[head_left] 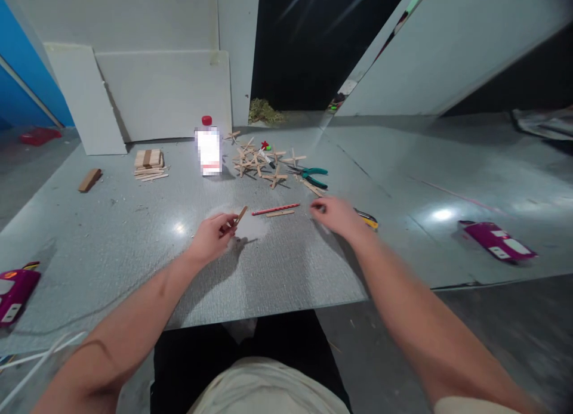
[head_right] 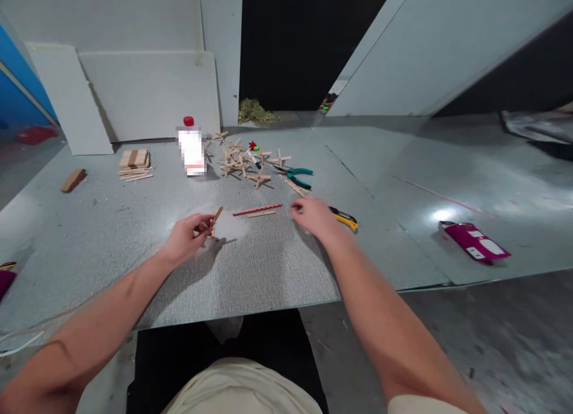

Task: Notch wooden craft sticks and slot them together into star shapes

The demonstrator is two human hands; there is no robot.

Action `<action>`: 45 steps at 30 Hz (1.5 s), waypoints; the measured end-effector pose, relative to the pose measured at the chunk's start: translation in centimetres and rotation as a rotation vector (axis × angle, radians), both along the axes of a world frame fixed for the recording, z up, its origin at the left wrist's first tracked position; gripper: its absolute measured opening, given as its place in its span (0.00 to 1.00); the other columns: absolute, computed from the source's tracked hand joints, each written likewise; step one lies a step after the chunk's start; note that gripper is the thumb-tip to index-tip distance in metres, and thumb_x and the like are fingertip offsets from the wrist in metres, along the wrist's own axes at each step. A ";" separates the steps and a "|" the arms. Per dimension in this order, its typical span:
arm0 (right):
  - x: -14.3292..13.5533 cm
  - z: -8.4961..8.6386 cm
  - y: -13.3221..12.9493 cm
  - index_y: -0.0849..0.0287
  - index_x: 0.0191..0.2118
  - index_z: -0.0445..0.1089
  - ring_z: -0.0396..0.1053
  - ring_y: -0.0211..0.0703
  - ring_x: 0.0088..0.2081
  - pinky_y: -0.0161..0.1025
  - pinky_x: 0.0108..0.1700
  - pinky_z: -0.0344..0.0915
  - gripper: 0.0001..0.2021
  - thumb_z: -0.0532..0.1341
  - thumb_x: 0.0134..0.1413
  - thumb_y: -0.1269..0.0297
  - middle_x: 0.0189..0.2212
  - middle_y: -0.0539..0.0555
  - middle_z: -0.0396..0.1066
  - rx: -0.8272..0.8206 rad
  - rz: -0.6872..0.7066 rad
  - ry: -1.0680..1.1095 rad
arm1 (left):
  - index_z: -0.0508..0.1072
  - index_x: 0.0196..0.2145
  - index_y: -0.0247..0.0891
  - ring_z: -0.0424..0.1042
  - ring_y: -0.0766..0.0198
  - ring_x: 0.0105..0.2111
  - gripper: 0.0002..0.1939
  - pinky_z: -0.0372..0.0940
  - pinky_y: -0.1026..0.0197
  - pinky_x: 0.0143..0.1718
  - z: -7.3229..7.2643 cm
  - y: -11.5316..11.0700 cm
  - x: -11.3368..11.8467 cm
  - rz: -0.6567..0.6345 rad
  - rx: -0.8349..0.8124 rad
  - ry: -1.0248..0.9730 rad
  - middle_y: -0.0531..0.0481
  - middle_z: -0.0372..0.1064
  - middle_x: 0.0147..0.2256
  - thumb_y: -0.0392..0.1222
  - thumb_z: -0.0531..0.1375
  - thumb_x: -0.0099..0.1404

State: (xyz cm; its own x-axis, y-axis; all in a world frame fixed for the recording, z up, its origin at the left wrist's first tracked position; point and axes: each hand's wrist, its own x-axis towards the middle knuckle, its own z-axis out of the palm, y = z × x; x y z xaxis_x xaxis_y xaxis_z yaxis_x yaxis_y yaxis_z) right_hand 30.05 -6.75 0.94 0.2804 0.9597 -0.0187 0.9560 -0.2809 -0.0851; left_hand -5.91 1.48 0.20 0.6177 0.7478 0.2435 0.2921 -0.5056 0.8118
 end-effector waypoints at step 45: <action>-14.7 -0.3 2.0 0.56 0.38 0.77 0.76 0.42 0.31 0.37 0.33 0.71 0.06 0.61 0.61 0.66 0.32 0.54 0.80 0.526 0.451 0.954 | 0.82 0.47 0.41 0.79 0.65 0.27 0.17 0.74 0.64 0.31 -1.4 0.3 -0.4 0.120 -0.043 -0.129 0.47 0.82 0.35 0.46 0.69 0.61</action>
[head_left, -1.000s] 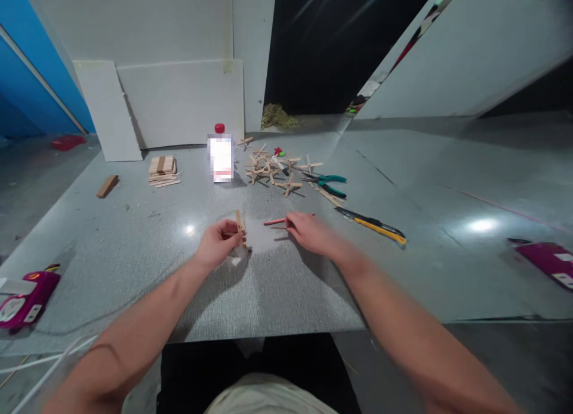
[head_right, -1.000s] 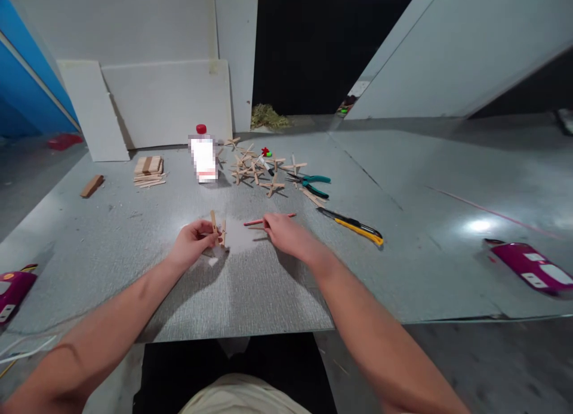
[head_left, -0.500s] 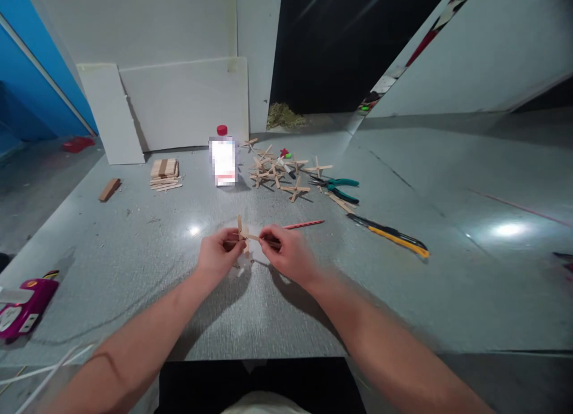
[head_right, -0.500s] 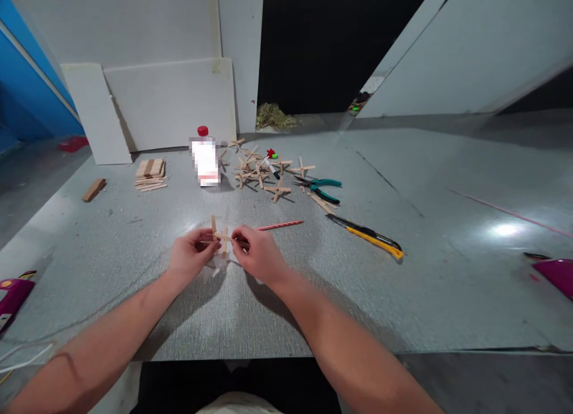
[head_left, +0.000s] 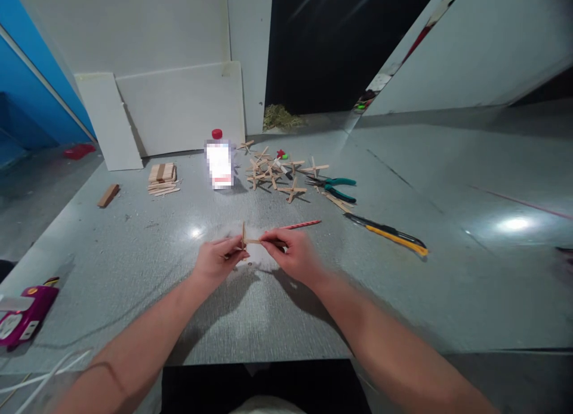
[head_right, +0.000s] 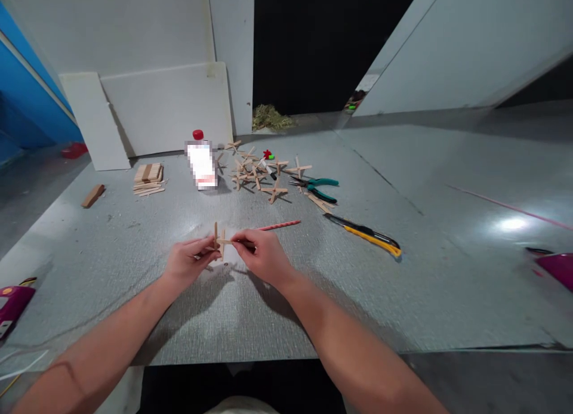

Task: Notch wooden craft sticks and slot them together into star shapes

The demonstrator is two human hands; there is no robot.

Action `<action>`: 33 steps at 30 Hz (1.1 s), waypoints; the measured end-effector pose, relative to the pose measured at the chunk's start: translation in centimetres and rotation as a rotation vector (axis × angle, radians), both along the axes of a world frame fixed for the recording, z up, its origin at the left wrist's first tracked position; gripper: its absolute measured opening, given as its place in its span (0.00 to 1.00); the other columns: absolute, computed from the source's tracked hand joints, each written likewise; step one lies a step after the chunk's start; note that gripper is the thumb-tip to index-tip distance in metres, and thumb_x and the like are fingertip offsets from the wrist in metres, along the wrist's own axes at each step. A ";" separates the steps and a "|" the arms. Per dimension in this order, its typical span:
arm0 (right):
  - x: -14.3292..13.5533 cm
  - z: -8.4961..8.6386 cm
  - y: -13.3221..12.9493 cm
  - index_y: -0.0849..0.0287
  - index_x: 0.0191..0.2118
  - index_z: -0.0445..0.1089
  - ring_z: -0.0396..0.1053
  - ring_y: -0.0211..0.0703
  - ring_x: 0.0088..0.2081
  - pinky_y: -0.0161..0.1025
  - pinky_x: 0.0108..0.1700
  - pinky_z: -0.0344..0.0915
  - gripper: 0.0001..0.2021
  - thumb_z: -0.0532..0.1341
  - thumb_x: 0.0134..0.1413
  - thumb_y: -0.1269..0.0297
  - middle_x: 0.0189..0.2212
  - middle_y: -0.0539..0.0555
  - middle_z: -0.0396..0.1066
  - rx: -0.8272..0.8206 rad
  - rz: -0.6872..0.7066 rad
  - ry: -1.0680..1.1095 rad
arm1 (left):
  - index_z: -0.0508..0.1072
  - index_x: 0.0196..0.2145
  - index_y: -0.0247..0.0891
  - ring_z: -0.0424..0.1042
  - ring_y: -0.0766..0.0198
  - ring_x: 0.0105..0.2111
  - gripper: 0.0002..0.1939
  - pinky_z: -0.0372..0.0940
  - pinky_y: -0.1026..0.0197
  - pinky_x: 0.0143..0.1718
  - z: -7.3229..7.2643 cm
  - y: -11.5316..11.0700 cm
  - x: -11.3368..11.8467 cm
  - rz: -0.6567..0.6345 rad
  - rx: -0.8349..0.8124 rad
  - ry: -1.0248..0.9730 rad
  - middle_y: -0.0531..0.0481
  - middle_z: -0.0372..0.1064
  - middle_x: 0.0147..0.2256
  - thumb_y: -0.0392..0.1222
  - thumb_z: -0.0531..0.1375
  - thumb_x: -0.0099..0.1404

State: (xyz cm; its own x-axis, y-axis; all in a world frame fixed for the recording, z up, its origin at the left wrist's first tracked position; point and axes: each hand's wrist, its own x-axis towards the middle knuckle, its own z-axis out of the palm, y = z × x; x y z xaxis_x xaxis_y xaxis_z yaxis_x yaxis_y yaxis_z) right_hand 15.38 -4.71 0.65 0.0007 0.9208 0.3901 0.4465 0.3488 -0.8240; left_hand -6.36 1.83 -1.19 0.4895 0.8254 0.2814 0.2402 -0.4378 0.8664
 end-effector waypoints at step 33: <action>-1.5 -0.1 -1.4 0.56 0.37 0.67 0.67 0.39 0.27 0.36 0.30 0.59 0.03 0.56 0.63 0.68 0.27 0.50 0.72 0.017 0.105 -0.070 | 0.84 0.31 0.37 0.78 0.63 0.28 0.11 0.74 0.61 0.32 1.1 -0.9 0.4 0.059 -0.444 -0.162 0.47 0.81 0.29 0.45 0.75 0.51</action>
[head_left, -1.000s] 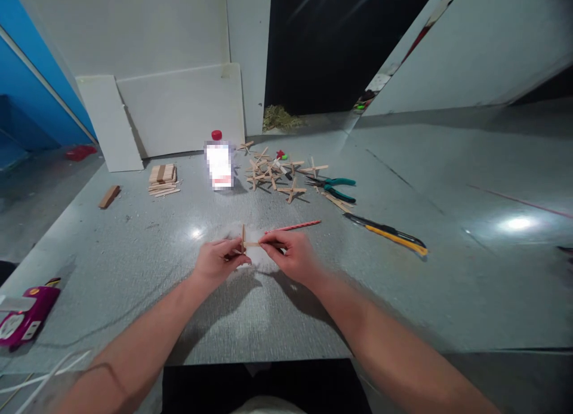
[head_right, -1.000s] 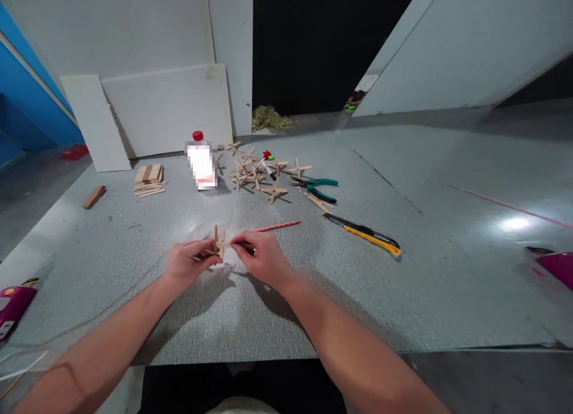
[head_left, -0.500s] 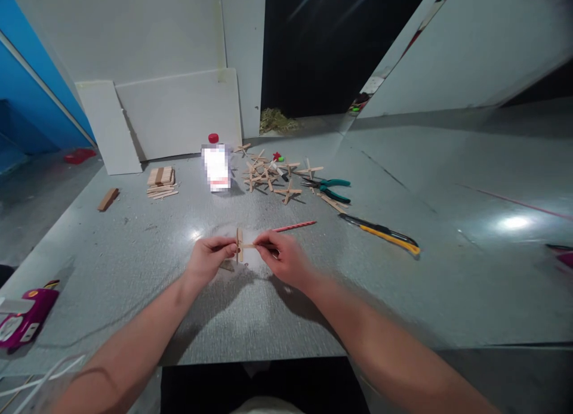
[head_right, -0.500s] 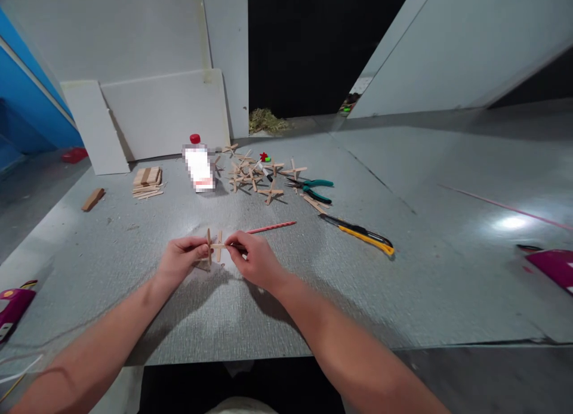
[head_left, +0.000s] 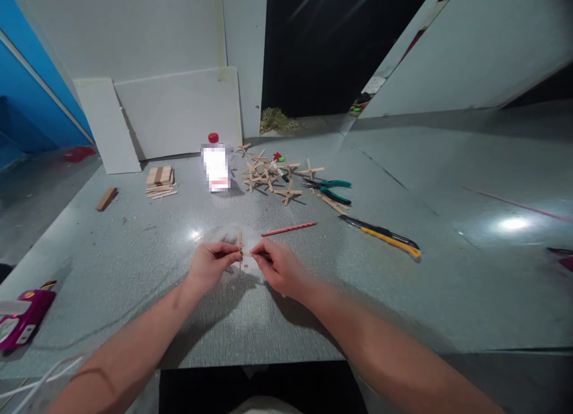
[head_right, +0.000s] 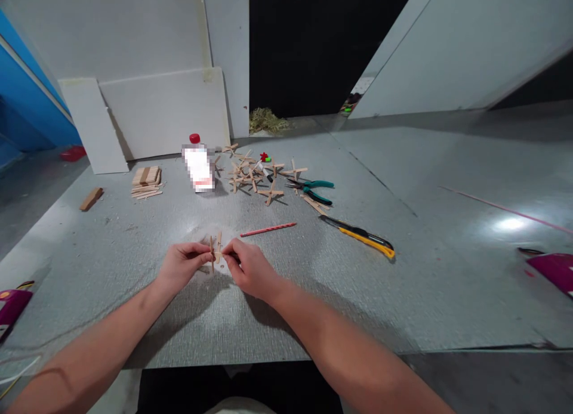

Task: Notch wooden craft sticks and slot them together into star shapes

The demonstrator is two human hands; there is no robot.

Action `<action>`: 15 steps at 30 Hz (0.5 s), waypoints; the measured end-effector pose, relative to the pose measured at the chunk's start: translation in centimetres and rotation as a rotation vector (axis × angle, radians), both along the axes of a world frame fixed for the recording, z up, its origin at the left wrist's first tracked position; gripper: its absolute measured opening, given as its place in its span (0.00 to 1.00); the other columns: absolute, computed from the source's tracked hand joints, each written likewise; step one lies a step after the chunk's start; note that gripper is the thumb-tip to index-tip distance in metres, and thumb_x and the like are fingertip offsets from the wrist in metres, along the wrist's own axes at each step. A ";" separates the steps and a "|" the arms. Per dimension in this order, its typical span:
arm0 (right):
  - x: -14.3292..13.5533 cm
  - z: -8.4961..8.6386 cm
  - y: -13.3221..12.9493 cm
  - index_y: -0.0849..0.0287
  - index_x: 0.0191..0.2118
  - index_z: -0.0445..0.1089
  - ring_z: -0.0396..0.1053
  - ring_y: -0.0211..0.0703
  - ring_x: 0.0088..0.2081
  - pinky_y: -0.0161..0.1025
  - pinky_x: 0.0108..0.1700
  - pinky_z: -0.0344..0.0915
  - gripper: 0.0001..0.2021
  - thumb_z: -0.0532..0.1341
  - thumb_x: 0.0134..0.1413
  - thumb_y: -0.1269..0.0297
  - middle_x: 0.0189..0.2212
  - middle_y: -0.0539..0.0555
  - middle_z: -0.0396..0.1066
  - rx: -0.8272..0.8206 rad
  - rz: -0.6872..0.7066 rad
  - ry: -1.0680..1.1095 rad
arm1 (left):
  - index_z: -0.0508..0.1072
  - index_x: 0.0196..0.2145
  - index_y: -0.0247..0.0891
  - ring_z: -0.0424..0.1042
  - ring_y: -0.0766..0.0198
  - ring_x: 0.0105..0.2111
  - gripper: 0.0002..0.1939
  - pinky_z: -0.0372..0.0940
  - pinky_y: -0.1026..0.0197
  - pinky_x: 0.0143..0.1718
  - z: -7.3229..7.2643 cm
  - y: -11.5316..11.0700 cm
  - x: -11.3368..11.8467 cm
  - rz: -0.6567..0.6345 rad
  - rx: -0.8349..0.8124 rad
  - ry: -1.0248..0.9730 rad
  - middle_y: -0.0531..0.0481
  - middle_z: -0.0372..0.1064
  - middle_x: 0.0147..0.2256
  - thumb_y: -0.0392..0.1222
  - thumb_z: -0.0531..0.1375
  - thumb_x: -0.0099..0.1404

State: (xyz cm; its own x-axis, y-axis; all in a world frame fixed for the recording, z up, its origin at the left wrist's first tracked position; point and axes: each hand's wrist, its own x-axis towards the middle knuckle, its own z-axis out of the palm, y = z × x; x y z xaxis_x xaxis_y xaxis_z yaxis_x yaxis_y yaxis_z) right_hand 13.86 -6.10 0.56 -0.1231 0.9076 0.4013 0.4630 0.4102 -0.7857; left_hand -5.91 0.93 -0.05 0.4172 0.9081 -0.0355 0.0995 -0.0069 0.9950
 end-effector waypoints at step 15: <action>0.6 0.0 0.3 0.55 0.43 0.68 0.76 0.39 0.30 0.37 0.35 0.72 0.04 0.59 0.65 0.65 0.29 0.51 0.77 -0.113 0.053 0.200 | 0.84 0.35 0.38 0.80 0.61 0.29 0.16 0.76 0.59 0.35 -0.5 0.4 0.0 0.037 -0.006 -0.044 0.46 0.82 0.31 0.50 0.75 0.52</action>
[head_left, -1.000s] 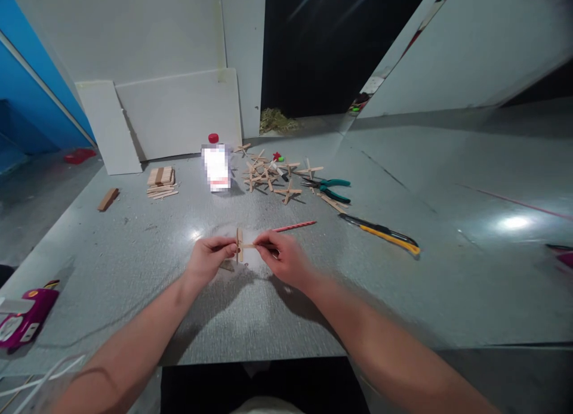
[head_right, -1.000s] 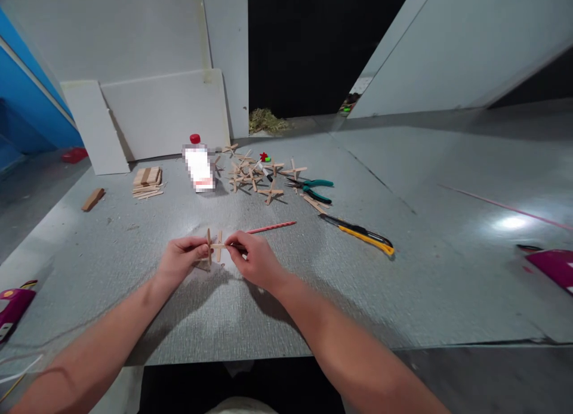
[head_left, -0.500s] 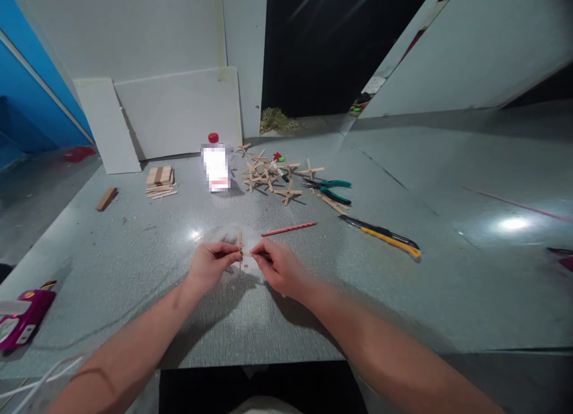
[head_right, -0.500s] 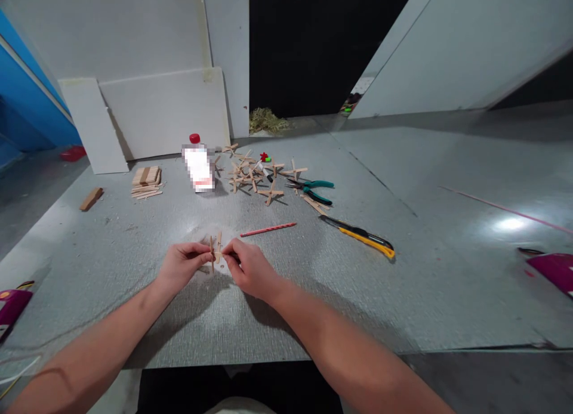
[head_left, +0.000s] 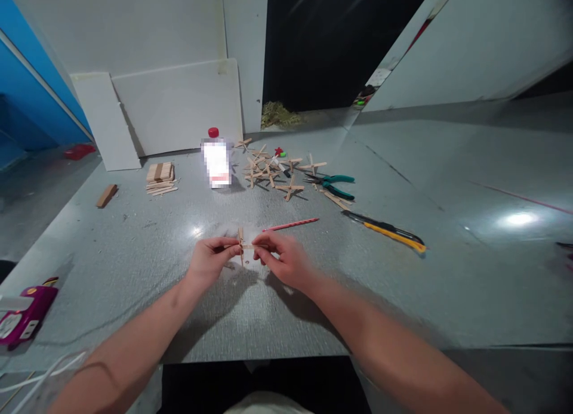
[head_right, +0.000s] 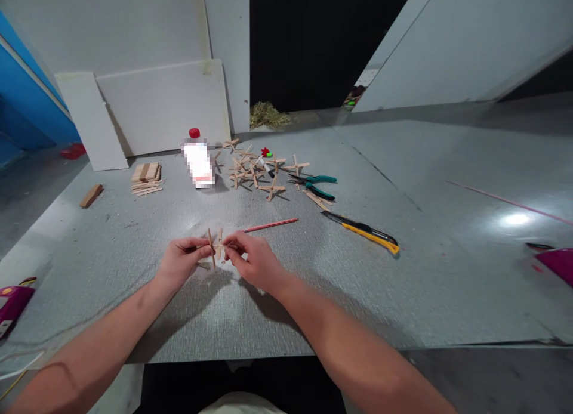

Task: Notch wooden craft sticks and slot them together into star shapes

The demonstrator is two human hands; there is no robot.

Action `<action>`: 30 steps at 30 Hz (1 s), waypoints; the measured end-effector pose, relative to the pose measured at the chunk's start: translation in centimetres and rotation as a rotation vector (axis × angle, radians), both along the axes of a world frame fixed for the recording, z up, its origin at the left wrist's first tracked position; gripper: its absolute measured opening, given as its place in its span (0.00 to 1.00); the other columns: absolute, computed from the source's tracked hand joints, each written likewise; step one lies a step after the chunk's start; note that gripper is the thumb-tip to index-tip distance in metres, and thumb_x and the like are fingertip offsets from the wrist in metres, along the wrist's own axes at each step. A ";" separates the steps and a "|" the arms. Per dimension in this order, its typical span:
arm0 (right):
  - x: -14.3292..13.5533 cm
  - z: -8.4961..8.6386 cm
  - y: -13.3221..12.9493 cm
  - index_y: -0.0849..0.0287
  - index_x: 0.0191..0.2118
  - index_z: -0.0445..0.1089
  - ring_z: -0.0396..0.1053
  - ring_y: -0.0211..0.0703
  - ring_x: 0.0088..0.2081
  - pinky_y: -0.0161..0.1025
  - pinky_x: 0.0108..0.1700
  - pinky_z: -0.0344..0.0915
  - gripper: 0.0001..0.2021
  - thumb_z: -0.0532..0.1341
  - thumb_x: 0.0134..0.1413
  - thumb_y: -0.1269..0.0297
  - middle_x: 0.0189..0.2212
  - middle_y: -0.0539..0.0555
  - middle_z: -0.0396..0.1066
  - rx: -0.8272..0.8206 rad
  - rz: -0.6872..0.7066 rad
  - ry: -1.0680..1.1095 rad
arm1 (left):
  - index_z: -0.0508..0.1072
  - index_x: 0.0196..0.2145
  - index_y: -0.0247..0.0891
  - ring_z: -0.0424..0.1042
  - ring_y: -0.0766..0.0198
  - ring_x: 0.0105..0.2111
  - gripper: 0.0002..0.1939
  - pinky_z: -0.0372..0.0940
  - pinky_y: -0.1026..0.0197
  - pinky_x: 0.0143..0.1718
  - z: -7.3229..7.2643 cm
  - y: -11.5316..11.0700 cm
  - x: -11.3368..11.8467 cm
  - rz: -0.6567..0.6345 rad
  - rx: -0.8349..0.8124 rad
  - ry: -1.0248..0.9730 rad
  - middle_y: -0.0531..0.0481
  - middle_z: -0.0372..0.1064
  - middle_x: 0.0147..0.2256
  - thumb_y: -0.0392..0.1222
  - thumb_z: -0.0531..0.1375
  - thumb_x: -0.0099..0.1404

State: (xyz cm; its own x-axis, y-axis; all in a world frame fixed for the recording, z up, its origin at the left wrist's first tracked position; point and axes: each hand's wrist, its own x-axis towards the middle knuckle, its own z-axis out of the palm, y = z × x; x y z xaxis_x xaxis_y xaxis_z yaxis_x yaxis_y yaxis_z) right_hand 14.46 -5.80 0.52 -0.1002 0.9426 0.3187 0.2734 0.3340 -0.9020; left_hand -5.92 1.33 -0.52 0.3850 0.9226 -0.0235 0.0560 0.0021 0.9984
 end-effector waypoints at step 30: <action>-0.8 1.2 -1.6 0.54 0.40 0.72 0.78 0.40 0.33 0.37 0.37 0.70 0.05 0.59 0.65 0.68 0.32 0.51 0.81 0.152 -0.086 -0.070 | 0.85 0.32 0.42 0.80 0.61 0.31 0.11 0.75 0.60 0.36 1.6 -1.5 0.6 -0.026 0.170 -0.031 0.47 0.82 0.32 0.51 0.75 0.54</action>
State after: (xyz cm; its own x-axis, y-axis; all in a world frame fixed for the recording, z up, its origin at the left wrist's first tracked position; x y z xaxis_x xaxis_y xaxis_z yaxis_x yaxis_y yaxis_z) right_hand 13.69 -7.38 1.71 -0.0487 0.8903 0.4528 0.3673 0.4375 -0.8208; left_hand -5.36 -0.17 1.05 0.4067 0.9020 0.1449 0.0226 -0.1685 0.9854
